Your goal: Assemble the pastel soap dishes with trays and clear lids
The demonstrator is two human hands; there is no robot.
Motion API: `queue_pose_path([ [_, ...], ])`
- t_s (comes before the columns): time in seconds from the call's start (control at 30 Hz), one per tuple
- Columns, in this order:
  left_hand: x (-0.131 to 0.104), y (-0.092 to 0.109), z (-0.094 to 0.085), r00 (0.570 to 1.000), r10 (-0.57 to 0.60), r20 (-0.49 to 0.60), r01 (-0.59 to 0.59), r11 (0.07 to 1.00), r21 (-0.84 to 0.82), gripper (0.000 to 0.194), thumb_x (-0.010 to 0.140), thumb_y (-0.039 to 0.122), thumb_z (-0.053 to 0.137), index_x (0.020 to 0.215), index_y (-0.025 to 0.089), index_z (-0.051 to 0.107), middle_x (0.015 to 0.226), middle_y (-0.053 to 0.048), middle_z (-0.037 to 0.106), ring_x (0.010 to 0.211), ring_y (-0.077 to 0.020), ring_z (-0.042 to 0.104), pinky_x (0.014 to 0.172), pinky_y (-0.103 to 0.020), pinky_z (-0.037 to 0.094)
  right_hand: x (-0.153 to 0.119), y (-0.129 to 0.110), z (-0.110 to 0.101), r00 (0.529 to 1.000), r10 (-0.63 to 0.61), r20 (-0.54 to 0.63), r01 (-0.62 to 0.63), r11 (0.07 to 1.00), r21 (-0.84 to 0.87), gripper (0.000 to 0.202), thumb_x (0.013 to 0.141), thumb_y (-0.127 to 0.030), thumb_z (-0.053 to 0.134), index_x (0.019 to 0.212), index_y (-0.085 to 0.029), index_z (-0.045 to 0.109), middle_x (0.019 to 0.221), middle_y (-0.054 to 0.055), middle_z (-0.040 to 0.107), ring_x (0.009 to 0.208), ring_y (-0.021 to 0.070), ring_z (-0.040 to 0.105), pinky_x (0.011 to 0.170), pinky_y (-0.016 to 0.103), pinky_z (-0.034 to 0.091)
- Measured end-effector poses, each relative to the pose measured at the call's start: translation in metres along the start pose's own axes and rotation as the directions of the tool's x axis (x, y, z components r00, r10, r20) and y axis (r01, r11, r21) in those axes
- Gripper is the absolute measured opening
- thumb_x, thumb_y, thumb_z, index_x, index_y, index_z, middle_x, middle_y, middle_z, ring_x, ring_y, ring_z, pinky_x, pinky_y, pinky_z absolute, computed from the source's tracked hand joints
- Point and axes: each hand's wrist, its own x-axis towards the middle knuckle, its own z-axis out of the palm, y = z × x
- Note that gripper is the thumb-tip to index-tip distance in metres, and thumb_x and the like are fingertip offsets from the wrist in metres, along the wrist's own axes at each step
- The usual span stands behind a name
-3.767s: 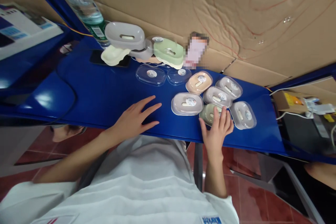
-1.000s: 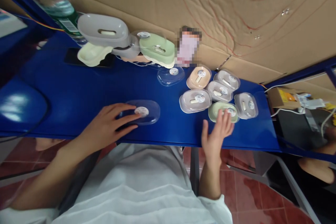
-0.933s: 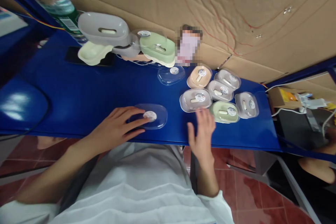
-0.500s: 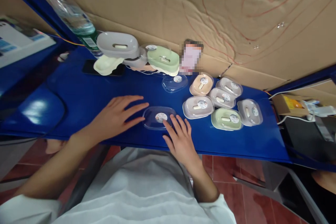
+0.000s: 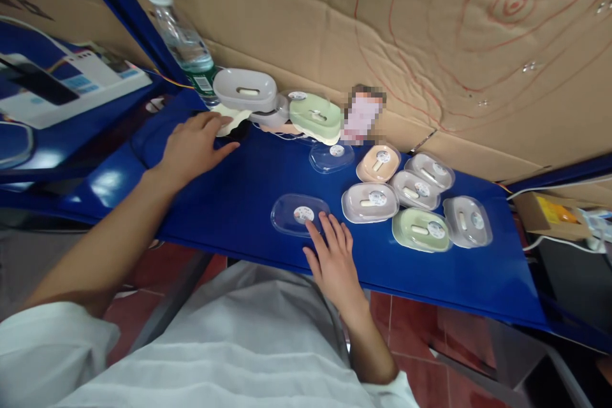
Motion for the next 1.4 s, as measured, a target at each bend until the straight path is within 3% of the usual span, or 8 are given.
queue_pose_path([
  [0.23,-0.008,0.001,-0.007,1.000,0.001,-0.004,-0.001,1.000,-0.010,0.047,0.112,0.035,0.047,0.156,0.021,0.058,0.138,-0.011,0.067,0.126,-0.0265,0.062,0.115,-0.046,0.048,0.001,0.000,0.000,1.000,-0.004,0.000,0.004,1.000,0.022,0.058,0.115,-0.035,0.052,0.172,-0.030,0.040,0.177,0.012,0.042,0.166,0.0329,0.036,0.130,0.059,0.039],
  [0.47,-0.066,0.014,-0.016,0.981,0.189,-0.048,-0.194,0.966,-0.169,0.045,0.114,0.039,0.046,0.152,0.020,0.062,0.132,-0.014,0.070,0.128,-0.0292,0.069,0.114,-0.044,0.056,0.002,-0.003,-0.001,0.999,0.043,-0.012,-0.042,0.999,0.033,0.051,0.115,-0.037,0.052,0.165,-0.031,0.049,0.174,0.010,0.046,0.163,0.0320,0.041,0.129,0.057,0.039],
  [0.8,-0.130,0.058,0.007,0.852,0.524,0.023,-0.469,0.780,-0.414,0.015,0.108,0.025,0.061,0.115,0.023,0.074,0.147,-0.011,0.066,0.145,-0.0276,0.062,0.136,-0.059,0.038,0.000,-0.006,0.004,0.903,0.308,-0.300,-0.302,0.951,0.066,0.044,0.111,-0.044,0.058,0.153,-0.031,0.063,0.134,0.014,0.069,0.125,0.0337,0.063,0.108,0.053,0.053],
  [1.03,-0.145,0.087,0.024,0.904,0.426,0.031,-0.359,0.799,-0.482,0.022,0.109,0.031,0.063,0.128,0.024,0.069,0.123,-0.008,0.075,0.141,-0.0286,0.065,0.122,-0.050,0.056,-0.001,-0.007,0.002,0.929,0.248,-0.276,-0.233,0.969,0.085,0.040,0.114,-0.033,0.052,0.152,-0.030,0.065,0.136,0.013,0.068,0.133,0.0312,0.063,0.112,0.052,0.054],
  [1.13,-0.153,0.095,0.026,0.893,0.450,0.002,-0.391,0.776,-0.495,0.034,0.106,0.027,0.067,0.140,0.029,0.067,0.141,-0.010,0.068,0.144,-0.0292,0.063,0.120,-0.049,0.058,0.000,-0.007,0.001,0.975,0.109,-0.196,-0.094,0.992,0.084,0.042,0.113,-0.032,0.056,0.155,-0.029,0.062,0.149,0.014,0.065,0.150,0.0319,0.055,0.121,0.053,0.051],
  [1.23,-0.155,0.101,0.027,0.928,0.363,-0.078,-0.358,0.815,-0.456,0.058,0.101,0.026,0.076,0.155,0.034,0.056,0.171,-0.016,0.040,0.150,-0.0331,0.056,0.119,-0.052,0.058,0.001,-0.009,0.000,0.997,-0.024,-0.076,0.031,0.996,0.082,0.047,0.112,-0.036,0.060,0.159,-0.030,0.059,0.158,0.012,0.063,0.160,0.0328,0.047,0.127,0.056,0.047],
  [1.3,-0.154,0.104,0.028,0.937,0.342,-0.077,-0.339,0.828,-0.447,0.067,0.100,0.028,0.077,0.161,0.035,0.050,0.178,-0.016,0.029,0.154,-0.0357,0.051,0.120,-0.054,0.056,0.002,-0.009,0.001,0.998,-0.038,-0.043,0.041,0.996,0.084,0.049,0.113,-0.034,0.057,0.162,-0.030,0.056,0.160,0.011,0.062,0.162,0.0323,0.045,0.129,0.056,0.047],
  [1.4,-0.150,0.106,0.027,0.935,0.354,-0.015,-0.323,0.836,-0.444,0.069,0.103,0.033,0.073,0.166,0.034,0.043,0.175,-0.017,0.036,0.157,-0.0368,0.048,0.122,-0.056,0.054,0.002,-0.007,0.002,0.993,0.060,-0.101,-0.049,0.993,0.106,0.052,0.114,-0.029,0.052,0.167,-0.031,0.050,0.164,0.010,0.060,0.164,0.0311,0.043,0.130,0.056,0.047],
])
